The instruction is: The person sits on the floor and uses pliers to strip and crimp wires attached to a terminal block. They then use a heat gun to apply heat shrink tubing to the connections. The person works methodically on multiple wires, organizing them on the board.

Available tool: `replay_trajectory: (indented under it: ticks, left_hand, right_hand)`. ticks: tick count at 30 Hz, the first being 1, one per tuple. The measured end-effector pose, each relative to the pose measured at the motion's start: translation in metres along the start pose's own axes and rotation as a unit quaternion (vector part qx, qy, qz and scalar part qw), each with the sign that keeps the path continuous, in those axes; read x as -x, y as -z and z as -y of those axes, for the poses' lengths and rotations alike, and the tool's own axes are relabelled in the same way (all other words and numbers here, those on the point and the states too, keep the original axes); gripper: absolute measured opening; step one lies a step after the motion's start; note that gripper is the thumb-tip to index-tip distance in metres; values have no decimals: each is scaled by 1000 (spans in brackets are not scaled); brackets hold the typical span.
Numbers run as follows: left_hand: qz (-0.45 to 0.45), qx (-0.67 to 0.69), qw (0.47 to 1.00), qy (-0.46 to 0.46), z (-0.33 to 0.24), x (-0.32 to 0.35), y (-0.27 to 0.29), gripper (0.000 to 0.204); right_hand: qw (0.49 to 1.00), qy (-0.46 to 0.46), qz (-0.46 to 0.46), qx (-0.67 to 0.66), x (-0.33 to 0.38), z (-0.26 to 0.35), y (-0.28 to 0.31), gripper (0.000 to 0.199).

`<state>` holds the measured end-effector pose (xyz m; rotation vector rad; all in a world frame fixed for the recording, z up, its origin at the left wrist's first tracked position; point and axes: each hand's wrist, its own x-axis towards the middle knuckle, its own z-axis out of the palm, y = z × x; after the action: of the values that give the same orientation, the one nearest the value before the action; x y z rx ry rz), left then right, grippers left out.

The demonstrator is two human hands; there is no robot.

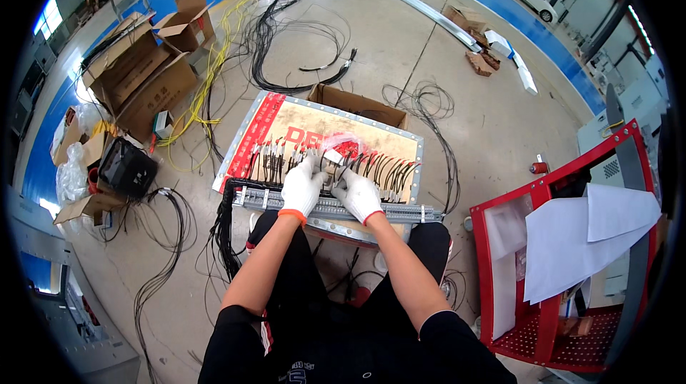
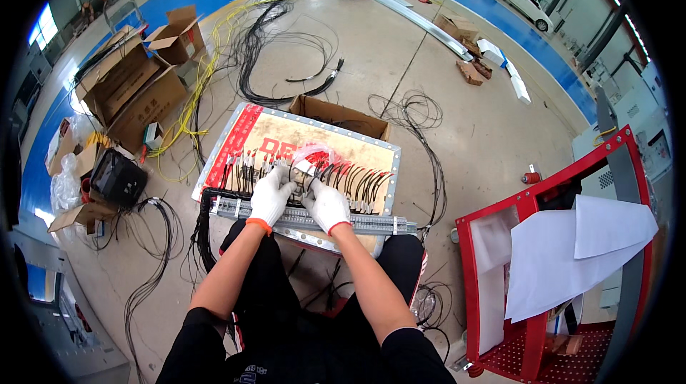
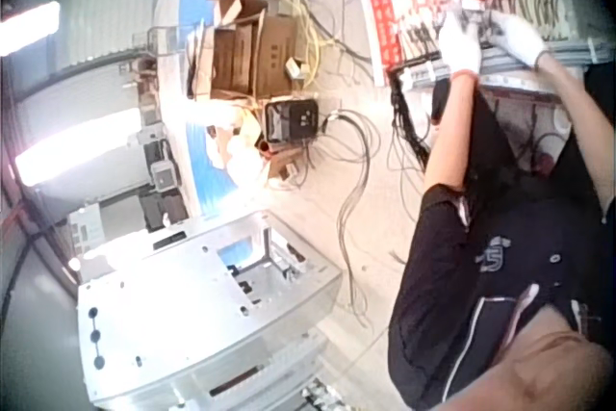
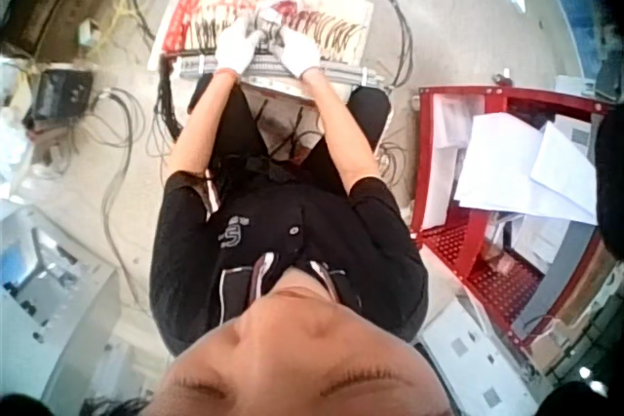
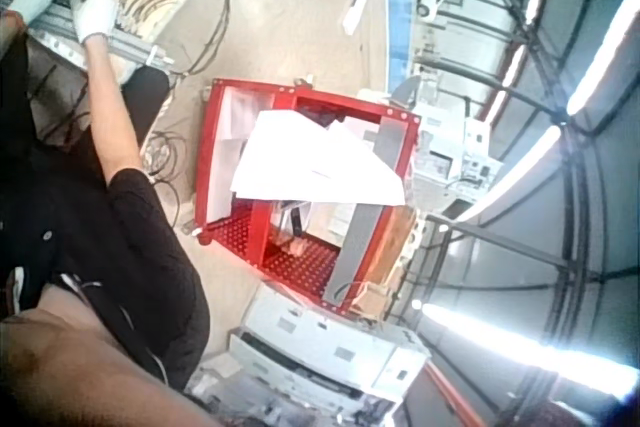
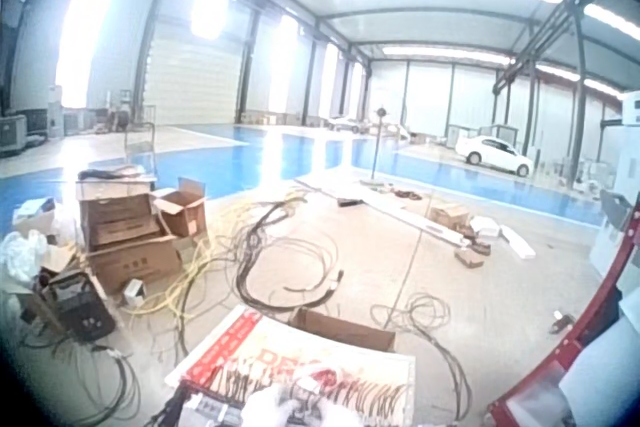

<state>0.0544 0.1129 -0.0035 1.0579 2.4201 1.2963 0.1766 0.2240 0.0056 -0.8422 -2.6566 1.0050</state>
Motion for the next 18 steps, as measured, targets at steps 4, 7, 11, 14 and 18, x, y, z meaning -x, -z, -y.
replay_trajectory:
  ticks: [4, 7, 11, 14, 18]
  left_hand:
    - [91, -122, 986, -64, -15, 2, 11, 26]
    - [118, -156, 980, -21, -18, 2, 14, 26]
    - [-17, 86, 996, 3, -2, -7, 2, 25]
    - [-20, 346, 937, 49, -11, -12, 2, 23]
    - [16, 306, 952, 5, -3, -13, -5, 23]
  right_hand:
    - [999, 24, 3, 32, -5, -8, -2, 24]
    - [999, 6, -12, 39, -3, 0, 1, 24]
    - [998, 4, -54, 38, 3, 5, -4, 24]
    - [996, 8, -75, 37, 5, 3, -6, 25]
    - [994, 32, -81, 70, 3, 4, -8, 26]
